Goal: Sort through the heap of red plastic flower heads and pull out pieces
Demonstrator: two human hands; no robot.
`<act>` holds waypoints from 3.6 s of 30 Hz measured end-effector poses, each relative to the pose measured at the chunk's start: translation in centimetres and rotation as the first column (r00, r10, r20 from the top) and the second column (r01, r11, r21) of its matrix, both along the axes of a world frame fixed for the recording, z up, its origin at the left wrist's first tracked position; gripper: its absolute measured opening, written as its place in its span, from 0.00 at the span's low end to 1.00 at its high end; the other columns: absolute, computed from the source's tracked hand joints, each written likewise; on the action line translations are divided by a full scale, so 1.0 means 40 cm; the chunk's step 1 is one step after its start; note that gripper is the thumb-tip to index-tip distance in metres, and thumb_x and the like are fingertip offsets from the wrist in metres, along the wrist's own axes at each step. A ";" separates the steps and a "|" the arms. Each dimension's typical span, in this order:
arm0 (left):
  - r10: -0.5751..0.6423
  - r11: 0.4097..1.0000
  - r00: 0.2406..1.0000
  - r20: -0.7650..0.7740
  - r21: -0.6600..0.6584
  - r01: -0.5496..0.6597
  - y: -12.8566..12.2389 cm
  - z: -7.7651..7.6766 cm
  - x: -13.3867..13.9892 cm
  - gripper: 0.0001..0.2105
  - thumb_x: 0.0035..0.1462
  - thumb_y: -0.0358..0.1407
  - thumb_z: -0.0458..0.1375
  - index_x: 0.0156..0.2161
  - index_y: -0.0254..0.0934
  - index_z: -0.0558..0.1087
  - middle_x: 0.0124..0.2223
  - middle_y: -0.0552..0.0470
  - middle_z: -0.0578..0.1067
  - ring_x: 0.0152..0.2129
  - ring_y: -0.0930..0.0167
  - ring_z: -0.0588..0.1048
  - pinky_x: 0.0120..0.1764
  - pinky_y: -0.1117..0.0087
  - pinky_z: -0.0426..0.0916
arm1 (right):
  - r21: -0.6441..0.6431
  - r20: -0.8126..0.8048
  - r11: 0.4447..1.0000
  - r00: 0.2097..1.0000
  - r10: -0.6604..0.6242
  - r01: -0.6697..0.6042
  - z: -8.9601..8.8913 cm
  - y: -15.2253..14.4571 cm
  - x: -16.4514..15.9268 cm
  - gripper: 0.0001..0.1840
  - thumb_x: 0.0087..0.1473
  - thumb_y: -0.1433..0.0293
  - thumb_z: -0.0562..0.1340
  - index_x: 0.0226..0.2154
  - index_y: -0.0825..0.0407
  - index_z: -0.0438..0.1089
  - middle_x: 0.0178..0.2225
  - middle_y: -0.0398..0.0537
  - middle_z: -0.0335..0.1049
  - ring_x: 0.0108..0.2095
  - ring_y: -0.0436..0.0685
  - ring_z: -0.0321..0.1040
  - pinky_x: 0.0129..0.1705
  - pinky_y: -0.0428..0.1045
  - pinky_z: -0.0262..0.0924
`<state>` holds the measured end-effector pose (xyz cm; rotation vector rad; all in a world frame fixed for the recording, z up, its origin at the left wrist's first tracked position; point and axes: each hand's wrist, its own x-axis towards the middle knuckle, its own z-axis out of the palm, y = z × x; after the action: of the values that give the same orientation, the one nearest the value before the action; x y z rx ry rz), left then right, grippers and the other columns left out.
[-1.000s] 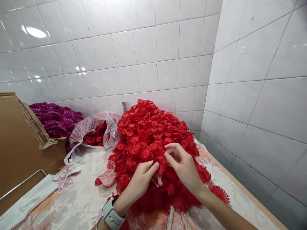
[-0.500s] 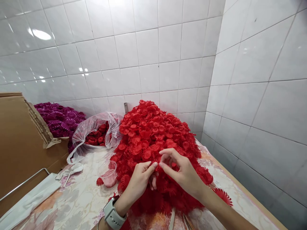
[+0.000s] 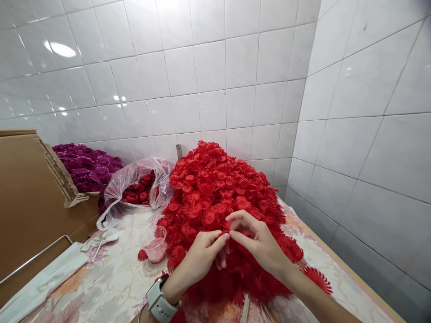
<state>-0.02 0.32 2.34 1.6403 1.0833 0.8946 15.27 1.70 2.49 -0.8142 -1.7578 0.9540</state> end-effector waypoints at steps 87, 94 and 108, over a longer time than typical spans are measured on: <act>0.143 0.990 0.971 0.190 -0.036 -0.138 0.004 -0.008 -0.005 0.19 0.48 0.48 0.55 0.19 0.34 0.64 0.14 0.54 0.68 0.13 0.75 0.67 0.21 0.75 0.61 | 0.121 0.015 0.987 0.994 -0.108 0.105 0.017 -0.016 0.009 0.09 0.52 0.67 0.56 0.39 0.49 0.61 0.27 0.41 0.64 0.30 0.51 0.64 0.33 0.47 0.60; 0.152 0.988 0.982 0.112 0.014 -0.154 0.007 -0.020 -0.002 0.24 0.48 0.52 0.53 0.13 0.36 0.55 0.11 0.61 0.54 0.09 0.80 0.55 0.16 0.75 0.49 | -0.034 -0.039 0.990 0.990 0.137 -0.138 0.009 -0.019 -0.002 0.12 0.50 0.68 0.58 0.40 0.48 0.61 0.30 0.41 0.64 0.32 0.50 0.63 0.35 0.46 0.60; -0.025 1.000 0.999 0.049 0.017 0.024 -0.009 0.012 0.004 0.16 0.55 0.44 0.49 0.21 0.35 0.64 0.19 0.56 0.67 0.19 0.74 0.66 0.28 0.73 0.60 | 0.043 -0.105 0.976 0.972 -0.209 0.215 0.008 -0.006 0.001 0.10 0.48 0.72 0.56 0.37 0.50 0.62 0.25 0.39 0.63 0.28 0.51 0.62 0.32 0.46 0.57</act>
<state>0.15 -0.04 2.83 1.6339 1.0229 0.9253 15.31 1.47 2.81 -0.8843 -1.5686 0.7879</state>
